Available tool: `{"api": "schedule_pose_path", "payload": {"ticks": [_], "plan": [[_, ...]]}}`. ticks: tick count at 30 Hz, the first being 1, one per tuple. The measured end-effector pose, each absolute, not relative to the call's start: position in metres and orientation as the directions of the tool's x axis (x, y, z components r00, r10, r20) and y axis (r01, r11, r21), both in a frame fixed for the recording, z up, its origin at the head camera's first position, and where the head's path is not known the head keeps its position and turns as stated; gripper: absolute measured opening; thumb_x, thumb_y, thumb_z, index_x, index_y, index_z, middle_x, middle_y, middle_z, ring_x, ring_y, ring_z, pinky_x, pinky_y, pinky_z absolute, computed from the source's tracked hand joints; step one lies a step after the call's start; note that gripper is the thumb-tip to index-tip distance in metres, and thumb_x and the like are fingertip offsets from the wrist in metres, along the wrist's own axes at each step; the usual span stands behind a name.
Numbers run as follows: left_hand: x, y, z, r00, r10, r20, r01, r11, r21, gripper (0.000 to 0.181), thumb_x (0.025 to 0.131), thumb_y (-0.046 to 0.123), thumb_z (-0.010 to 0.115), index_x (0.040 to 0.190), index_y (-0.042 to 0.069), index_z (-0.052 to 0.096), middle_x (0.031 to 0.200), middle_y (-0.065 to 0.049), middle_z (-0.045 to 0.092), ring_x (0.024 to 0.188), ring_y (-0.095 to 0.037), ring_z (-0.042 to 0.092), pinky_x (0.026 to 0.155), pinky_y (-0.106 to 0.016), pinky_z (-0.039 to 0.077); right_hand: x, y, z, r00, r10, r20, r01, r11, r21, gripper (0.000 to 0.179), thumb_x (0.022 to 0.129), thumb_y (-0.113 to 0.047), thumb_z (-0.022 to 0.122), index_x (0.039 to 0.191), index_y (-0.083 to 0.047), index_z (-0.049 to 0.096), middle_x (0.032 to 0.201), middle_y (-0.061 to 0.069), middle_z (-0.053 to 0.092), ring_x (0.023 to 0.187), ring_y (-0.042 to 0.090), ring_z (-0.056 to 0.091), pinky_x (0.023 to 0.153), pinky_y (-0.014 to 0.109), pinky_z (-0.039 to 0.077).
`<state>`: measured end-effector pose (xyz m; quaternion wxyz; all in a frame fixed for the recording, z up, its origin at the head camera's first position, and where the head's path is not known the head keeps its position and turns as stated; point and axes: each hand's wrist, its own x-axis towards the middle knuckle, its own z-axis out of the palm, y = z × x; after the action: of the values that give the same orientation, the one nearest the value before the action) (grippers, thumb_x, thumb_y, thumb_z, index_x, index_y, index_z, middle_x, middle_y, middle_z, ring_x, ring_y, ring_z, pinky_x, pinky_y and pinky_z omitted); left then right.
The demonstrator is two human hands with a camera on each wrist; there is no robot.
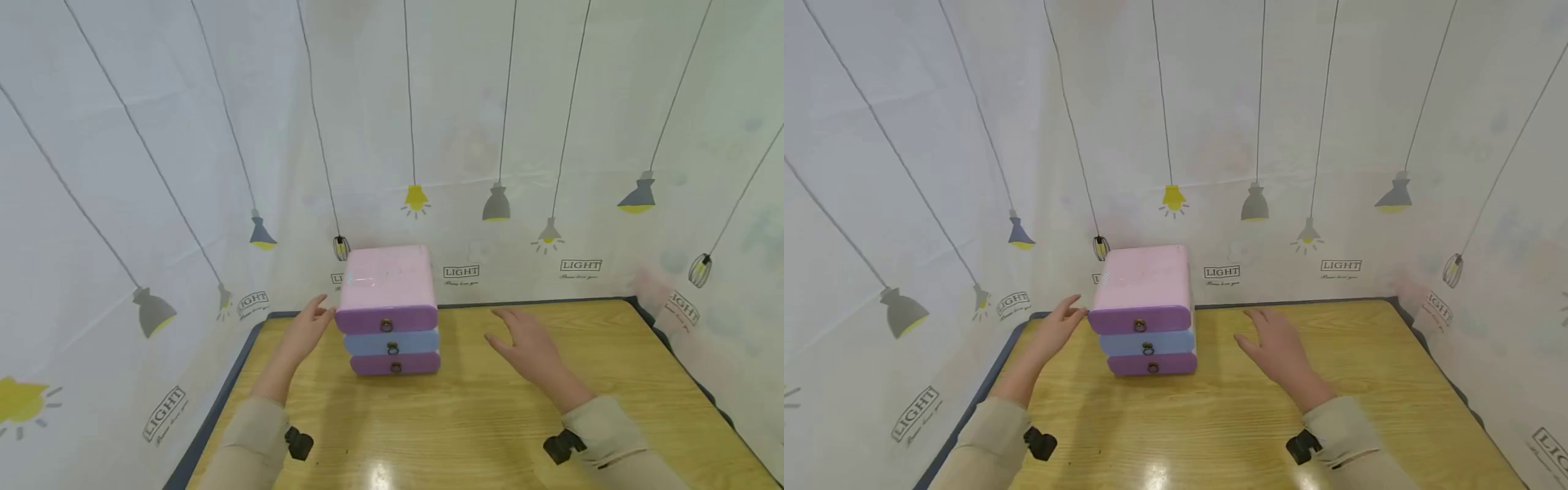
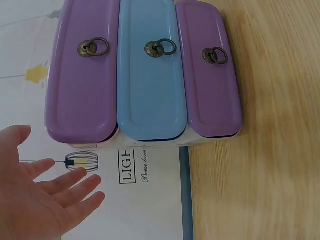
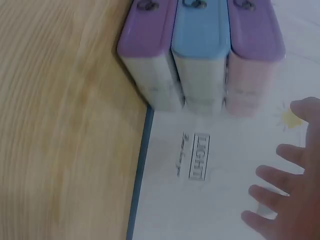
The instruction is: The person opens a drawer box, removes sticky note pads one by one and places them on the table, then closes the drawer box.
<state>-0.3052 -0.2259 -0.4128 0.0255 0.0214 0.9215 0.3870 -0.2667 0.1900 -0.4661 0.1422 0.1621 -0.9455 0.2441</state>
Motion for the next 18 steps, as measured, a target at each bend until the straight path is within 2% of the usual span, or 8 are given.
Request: {"api": "schedule_pose_path", "payload": {"ticks": [5, 8, 11, 15, 18], "plan": [[-0.319, -0.221, -0.408, -0.993, 0.054, -0.109, -0.04, 0.707, 0.706, 0.071, 0.101, 0.049, 0.039, 0.154, 0.005, 0.022, 0.143, -0.027, 0.044, 0.129, -0.043, 0.043, 0.105, -0.059, 0.033, -0.265, 0.157, -0.471, -0.852, -0.298, 0.43, -0.479, 0.775, -0.412, 0.047, 0.094, -0.029, 0.066, 0.13, -0.001, 0.058, 0.125, 0.016, 0.059, 0.116, 0.037, 0.054, 0.095, 0.055, 0.044], [-0.33, -0.215, -0.408, -0.984, 0.102, -0.147, -0.041, 0.669, 0.742, 0.074, 0.102, 0.047, 0.039, 0.153, -0.002, 0.017, 0.146, -0.03, 0.037, 0.127, -0.044, 0.044, 0.103, -0.057, 0.037, -0.265, 0.14, -0.472, -0.805, -0.354, 0.476, -0.551, 0.745, -0.377, 0.041, 0.091, -0.025, 0.068, 0.125, -0.002, 0.062, 0.12, 0.012, 0.062, 0.111, 0.033, 0.057, 0.093, 0.051, 0.046], [-0.34, -0.208, -0.408, -0.968, 0.179, -0.179, -0.028, 0.626, 0.779, 0.074, 0.103, 0.047, 0.037, 0.154, -0.003, 0.013, 0.141, -0.031, 0.042, 0.119, -0.043, 0.052, 0.097, -0.056, 0.043, -0.264, 0.124, -0.473, -0.763, -0.411, 0.499, -0.609, 0.714, -0.344, 0.039, 0.09, -0.022, 0.069, 0.123, -0.002, 0.063, 0.116, 0.01, 0.064, 0.108, 0.03, 0.059, 0.092, 0.048, 0.047], [-0.35, -0.202, -0.405, -0.943, 0.251, -0.219, -0.019, 0.616, 0.788, 0.072, 0.104, 0.047, 0.033, 0.152, -0.003, 0.014, 0.13, -0.03, 0.051, 0.109, -0.041, 0.057, 0.09, -0.056, 0.048, -0.265, 0.1, -0.476, -0.757, -0.467, 0.456, -0.632, 0.699, -0.333, 0.038, 0.09, -0.021, 0.068, 0.123, -0.003, 0.063, 0.114, 0.009, 0.065, 0.103, 0.028, 0.06, 0.09, 0.045, 0.049], [-0.354, -0.201, -0.4, -0.927, 0.269, -0.262, -0.036, 0.631, 0.775, 0.073, 0.104, 0.047, 0.035, 0.151, -0.004, 0.013, 0.129, -0.03, 0.05, 0.104, -0.041, 0.059, 0.086, -0.055, 0.05, -0.268, 0.084, -0.477, -0.78, -0.493, 0.387, -0.617, 0.708, -0.342, 0.04, 0.09, -0.022, 0.067, 0.126, -0.004, 0.061, 0.118, 0.011, 0.064, 0.105, 0.028, 0.061, 0.09, 0.045, 0.049]]}}
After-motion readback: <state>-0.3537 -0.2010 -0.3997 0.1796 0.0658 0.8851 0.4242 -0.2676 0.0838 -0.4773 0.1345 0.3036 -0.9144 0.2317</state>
